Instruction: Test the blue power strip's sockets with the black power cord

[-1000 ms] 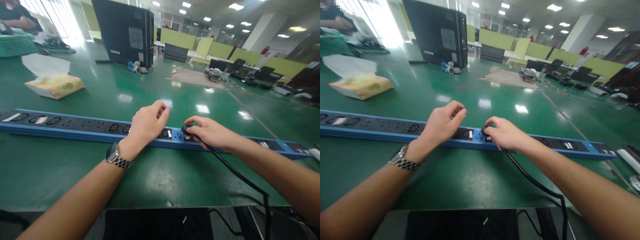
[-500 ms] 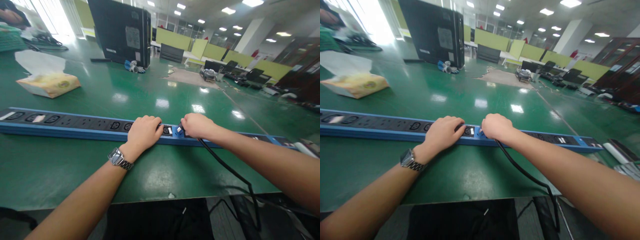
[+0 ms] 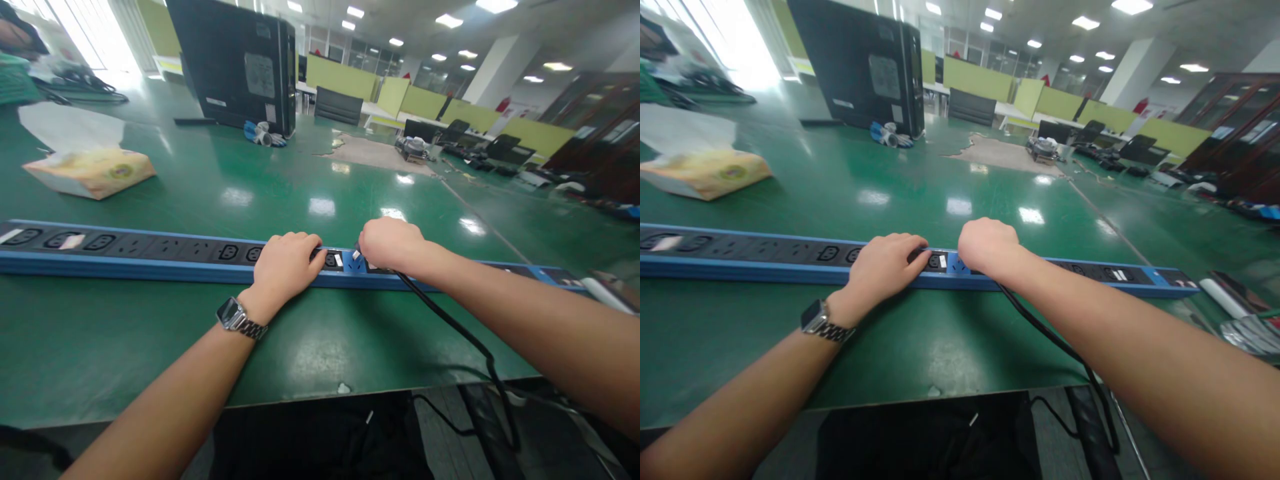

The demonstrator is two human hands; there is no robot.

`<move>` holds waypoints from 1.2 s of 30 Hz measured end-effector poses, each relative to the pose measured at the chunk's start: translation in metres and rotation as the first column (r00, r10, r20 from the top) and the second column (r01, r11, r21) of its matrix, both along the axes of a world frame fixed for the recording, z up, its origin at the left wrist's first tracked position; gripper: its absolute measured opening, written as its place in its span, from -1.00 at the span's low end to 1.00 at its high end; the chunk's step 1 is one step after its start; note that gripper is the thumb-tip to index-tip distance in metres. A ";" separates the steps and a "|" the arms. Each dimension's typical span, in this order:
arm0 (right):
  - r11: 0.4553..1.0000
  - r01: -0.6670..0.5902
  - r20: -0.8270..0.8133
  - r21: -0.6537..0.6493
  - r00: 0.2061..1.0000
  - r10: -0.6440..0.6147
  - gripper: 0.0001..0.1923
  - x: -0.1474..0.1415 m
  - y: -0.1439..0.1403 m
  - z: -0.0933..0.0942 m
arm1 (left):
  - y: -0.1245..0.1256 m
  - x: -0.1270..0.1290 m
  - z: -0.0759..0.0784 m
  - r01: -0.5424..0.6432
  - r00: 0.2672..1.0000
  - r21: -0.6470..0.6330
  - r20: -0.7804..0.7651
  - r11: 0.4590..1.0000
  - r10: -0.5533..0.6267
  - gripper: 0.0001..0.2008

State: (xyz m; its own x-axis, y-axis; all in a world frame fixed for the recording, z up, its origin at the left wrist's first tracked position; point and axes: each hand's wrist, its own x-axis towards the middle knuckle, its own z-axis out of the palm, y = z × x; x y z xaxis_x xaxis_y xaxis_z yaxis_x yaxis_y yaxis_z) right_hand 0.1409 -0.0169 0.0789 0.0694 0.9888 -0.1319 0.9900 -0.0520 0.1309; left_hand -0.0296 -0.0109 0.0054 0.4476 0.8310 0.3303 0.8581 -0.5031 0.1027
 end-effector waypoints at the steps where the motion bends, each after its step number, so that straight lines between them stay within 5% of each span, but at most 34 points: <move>1: 1.000 -0.002 0.004 0.007 1.000 0.002 -0.73 -0.002 0.000 0.000 | 0.000 0.000 0.000 0.001 1.000 0.002 0.002 1.000 -0.001 -0.62; 9: 0.993 -0.040 0.089 -0.112 0.995 0.050 -0.71 -0.022 -0.003 0.008 | 0.000 0.000 -0.003 -0.003 1.000 0.024 -0.012 1.000 0.003 -0.64; 16: 0.922 -0.010 0.094 -0.386 0.994 0.050 -0.71 -0.032 0.013 0.015 | 0.000 0.001 -0.003 -0.003 1.000 0.019 -0.003 1.000 0.003 -0.64; 18: 0.945 -0.011 0.040 -0.326 0.999 0.025 -0.77 -0.031 0.007 0.007 | 0.000 0.000 -0.003 -0.002 1.000 0.018 -0.003 1.000 0.002 -0.64; 23: 0.996 -0.008 -0.054 0.089 0.998 0.013 -0.69 -0.024 -0.024 -0.023 | 0.000 0.001 -0.004 -0.007 1.000 0.024 -0.003 1.000 0.007 -0.67; 29: 0.988 -0.012 -0.083 0.155 0.996 0.025 -0.69 -0.023 -0.036 -0.044 | -0.010 0.014 0.000 0.004 0.998 0.032 -0.055 0.999 -0.002 -0.66; 33: 0.984 -0.065 -0.148 0.165 0.985 0.090 -0.70 -0.016 -0.036 -0.002 | -0.014 0.018 -0.003 -0.027 0.993 0.086 -0.108 0.996 0.037 -0.63; 36: 0.889 -0.118 -0.239 0.443 0.940 0.244 -0.63 0.014 -0.040 0.063 | -0.016 0.019 -0.004 -0.017 0.992 0.083 -0.126 0.996 0.027 -0.61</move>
